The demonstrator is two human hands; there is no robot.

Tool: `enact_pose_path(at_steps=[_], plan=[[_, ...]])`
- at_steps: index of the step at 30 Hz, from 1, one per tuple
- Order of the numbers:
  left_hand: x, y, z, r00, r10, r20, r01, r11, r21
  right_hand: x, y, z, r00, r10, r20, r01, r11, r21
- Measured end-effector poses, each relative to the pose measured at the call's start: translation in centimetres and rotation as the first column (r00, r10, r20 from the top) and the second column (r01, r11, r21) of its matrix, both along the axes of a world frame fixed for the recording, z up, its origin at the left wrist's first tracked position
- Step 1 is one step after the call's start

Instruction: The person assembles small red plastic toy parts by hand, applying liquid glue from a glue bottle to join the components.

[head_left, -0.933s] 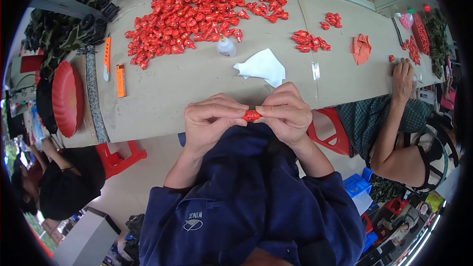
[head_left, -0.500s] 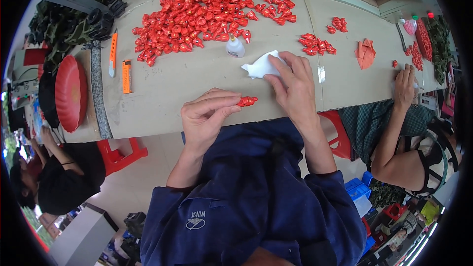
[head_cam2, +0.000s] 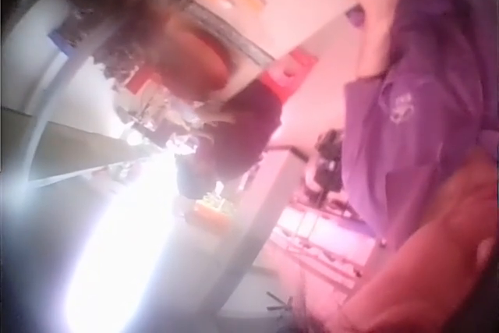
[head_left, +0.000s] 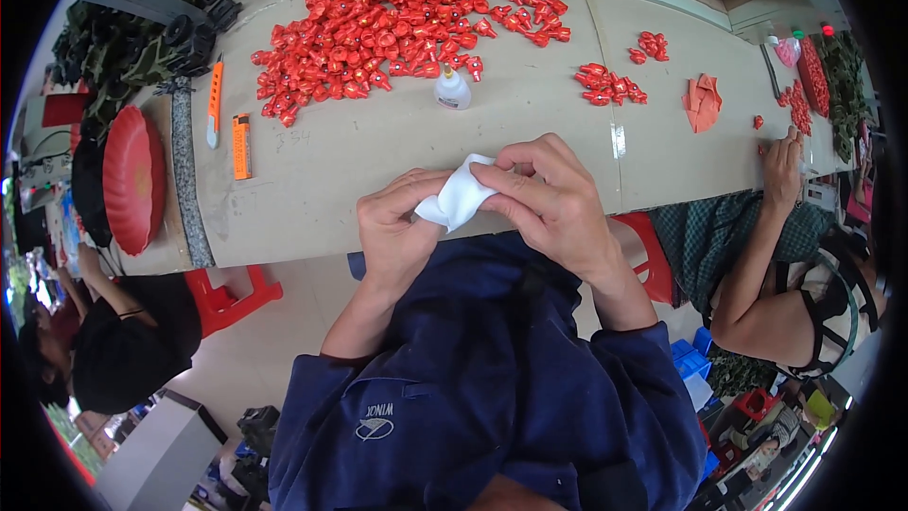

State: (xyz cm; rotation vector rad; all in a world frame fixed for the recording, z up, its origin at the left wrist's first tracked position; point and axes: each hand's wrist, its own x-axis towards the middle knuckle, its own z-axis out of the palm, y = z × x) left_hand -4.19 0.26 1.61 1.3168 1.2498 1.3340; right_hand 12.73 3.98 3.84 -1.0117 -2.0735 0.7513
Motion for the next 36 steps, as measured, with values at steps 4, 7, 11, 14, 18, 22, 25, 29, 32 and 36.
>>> enact_pose_path(at_steps=[4, 7, 11, 14, 18, 22, 25, 29, 32, 36], plan=[[0.2, -0.4, -0.3, 0.992, 0.03, 0.126, -0.014, 0.992, -0.122, -0.1, 0.2, -0.7, 0.995, -0.007, 0.103, -0.028, 0.943, 0.333], [0.4, -0.3, -0.2, 0.968, 0.1, 0.232, -0.032, 0.96, -0.278, -0.2, -0.2, -1.3, 0.992, -0.049, 0.113, -0.008, 0.888, 0.459], [0.3, 0.1, 0.0, 0.94, 0.088, 0.328, -0.002, 0.967, -0.254, 0.0, -0.9, -1.6, 0.996, -0.05, 0.071, 0.01, 0.879, 0.476], [0.3, 0.5, -0.5, 0.946, 0.05, 0.319, -0.016, 0.994, -0.107, 1.1, -0.5, -2.1, 0.996, -0.037, 0.08, -0.001, 0.903, 0.43], [0.5, 0.5, -0.5, 0.974, 0.023, 0.225, -0.029, 0.999, 0.022, 1.6, 0.7, -1.1, 0.97, -0.237, 0.058, 0.223, 0.959, 0.177], [0.7, 0.5, -0.6, 0.987, 0.003, 0.159, -0.012, 0.998, 0.059, 1.7, 1.0, 0.0, 0.951, -0.306, -0.049, 0.308, 0.95, 0.055], [0.8, 0.5, -0.4, 0.993, -0.021, 0.118, 0.013, 0.998, 0.069, 2.2, 0.6, -0.4, 0.984, -0.146, -0.106, 0.153, 0.986, 0.066], [0.7, 0.6, -0.2, 0.979, -0.061, 0.192, 0.064, 0.998, -0.008, 1.4, 0.3, -1.0, 0.983, -0.058, -0.173, 0.056, 0.998, -0.02], [0.6, 0.5, -0.3, 0.974, -0.078, 0.211, 0.085, 0.996, -0.021, 1.3, 0.2, -1.2, 0.976, -0.07, -0.207, 0.065, 0.997, -0.03], [0.6, 0.4, -0.7, 0.946, -0.094, 0.311, 0.122, 0.99, -0.071, 1.3, 0.1, -1.5, 0.97, -0.093, -0.225, 0.09, 0.996, -0.022]])
